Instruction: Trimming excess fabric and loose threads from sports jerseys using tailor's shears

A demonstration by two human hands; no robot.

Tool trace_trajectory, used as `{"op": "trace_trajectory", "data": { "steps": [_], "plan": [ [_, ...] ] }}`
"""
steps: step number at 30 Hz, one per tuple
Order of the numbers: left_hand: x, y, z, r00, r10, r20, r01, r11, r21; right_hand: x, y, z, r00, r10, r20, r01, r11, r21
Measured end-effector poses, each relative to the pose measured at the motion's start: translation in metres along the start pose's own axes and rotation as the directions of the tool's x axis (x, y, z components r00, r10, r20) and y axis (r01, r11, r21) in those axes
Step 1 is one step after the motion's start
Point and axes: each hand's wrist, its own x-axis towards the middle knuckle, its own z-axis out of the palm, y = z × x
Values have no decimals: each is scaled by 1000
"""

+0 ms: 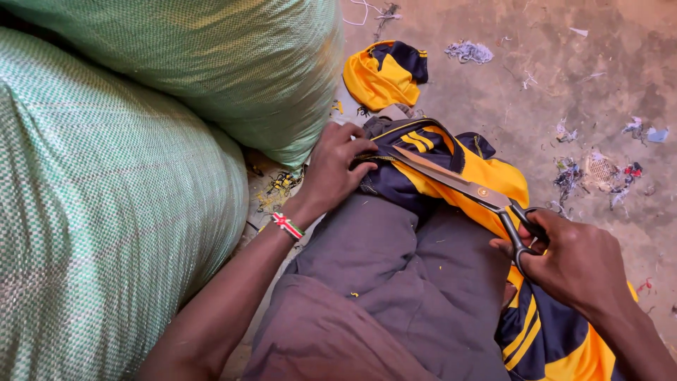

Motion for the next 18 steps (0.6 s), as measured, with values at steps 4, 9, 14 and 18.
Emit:
{"op": "trace_trajectory", "data": {
  "steps": [4, 9, 14, 18],
  "plan": [
    [2, -1, 10, 999, 33, -15, -32, 996, 82, 0, 0, 1, 1000, -2, 8, 2, 1000, 20],
    [6, -3, 4, 986, -168, -10, 160, 954, -254, -3, -4, -7, 1000, 1, -5, -1, 999, 42],
    [5, -14, -6, 858, -466, 214, 448, 477, -756, 0, -6, -5, 999, -34, -30, 35, 998, 57],
    [6, -3, -13, 886, -386, 258, 440, 519, -733, 2, -11, -9, 998, -65, -27, 67, 996, 56]
  ]
}}
